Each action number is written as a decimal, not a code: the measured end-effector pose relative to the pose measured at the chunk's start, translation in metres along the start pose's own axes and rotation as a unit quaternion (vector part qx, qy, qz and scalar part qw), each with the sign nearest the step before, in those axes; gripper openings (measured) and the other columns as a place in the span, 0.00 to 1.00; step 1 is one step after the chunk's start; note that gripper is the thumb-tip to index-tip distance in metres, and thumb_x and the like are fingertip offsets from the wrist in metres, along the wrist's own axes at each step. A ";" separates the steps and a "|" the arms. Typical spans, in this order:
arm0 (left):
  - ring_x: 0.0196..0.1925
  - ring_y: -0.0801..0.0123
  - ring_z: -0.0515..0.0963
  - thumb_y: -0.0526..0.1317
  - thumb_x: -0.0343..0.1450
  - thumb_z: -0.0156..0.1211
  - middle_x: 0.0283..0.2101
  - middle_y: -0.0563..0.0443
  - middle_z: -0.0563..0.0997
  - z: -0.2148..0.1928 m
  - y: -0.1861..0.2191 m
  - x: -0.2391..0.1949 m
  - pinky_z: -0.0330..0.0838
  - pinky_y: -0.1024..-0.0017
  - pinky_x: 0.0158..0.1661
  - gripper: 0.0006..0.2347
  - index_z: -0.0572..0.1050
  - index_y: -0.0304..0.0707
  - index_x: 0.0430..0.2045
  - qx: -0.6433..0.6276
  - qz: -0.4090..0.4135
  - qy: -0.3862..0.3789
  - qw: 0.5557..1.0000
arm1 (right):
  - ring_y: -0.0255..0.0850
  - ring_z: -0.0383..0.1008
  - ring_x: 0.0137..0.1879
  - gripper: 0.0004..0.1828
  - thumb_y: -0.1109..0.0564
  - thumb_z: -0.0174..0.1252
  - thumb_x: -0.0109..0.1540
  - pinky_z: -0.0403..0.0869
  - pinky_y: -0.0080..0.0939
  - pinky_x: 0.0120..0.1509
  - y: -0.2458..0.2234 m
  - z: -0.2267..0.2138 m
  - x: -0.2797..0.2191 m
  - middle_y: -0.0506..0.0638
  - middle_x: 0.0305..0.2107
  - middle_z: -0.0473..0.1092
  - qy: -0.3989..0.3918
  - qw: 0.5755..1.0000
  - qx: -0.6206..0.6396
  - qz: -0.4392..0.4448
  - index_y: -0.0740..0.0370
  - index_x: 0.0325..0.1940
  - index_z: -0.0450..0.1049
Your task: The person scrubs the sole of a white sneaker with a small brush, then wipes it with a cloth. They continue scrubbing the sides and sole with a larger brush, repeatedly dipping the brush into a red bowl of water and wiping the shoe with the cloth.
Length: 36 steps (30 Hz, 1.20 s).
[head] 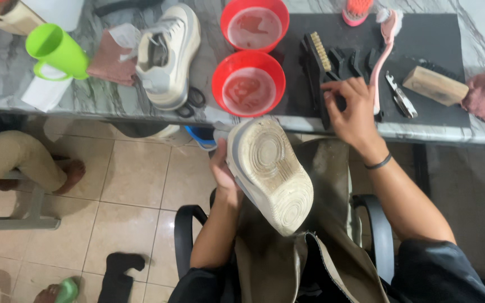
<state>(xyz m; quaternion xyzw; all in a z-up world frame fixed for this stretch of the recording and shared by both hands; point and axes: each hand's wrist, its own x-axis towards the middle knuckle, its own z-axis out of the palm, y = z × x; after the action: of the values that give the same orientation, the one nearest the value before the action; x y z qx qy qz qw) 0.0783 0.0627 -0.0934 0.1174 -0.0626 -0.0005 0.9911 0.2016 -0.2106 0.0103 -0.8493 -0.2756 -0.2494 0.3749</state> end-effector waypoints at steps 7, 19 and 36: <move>0.69 0.35 0.73 0.54 0.75 0.52 0.67 0.24 0.74 -0.008 0.017 0.002 0.57 0.36 0.71 0.29 0.70 0.32 0.67 -0.023 -0.077 0.047 0.996 | 0.48 0.71 0.43 0.10 0.48 0.67 0.67 0.60 0.48 0.55 -0.001 0.010 -0.002 0.47 0.29 0.70 0.007 0.998 -0.065 -0.024 0.52 0.50 0.83; 0.72 0.38 0.69 0.54 0.74 0.52 0.69 0.26 0.72 0.020 0.003 -0.015 0.51 0.35 0.73 0.30 0.68 0.34 0.69 0.014 -0.058 0.047 0.997 | 0.47 0.73 0.42 0.10 0.47 0.70 0.66 0.58 0.50 0.57 0.005 0.014 -0.010 0.44 0.28 0.75 0.038 0.998 -0.051 -0.018 0.53 0.45 0.82; 0.72 0.44 0.72 0.43 0.78 0.50 0.71 0.33 0.71 0.019 0.018 -0.036 0.59 0.39 0.72 0.26 0.59 0.42 0.76 0.143 0.103 0.020 0.984 | 0.52 0.77 0.38 0.17 0.44 0.67 0.68 0.57 0.60 0.75 0.019 0.013 0.053 0.50 0.20 0.72 -0.039 0.977 -0.200 0.061 0.53 0.32 0.73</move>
<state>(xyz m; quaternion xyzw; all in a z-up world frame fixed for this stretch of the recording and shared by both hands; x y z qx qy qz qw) 0.0397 0.0762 -0.0750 0.2504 -0.0535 0.1133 0.9600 0.2552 -0.1964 0.0264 -0.9313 -0.1821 -0.2430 0.2010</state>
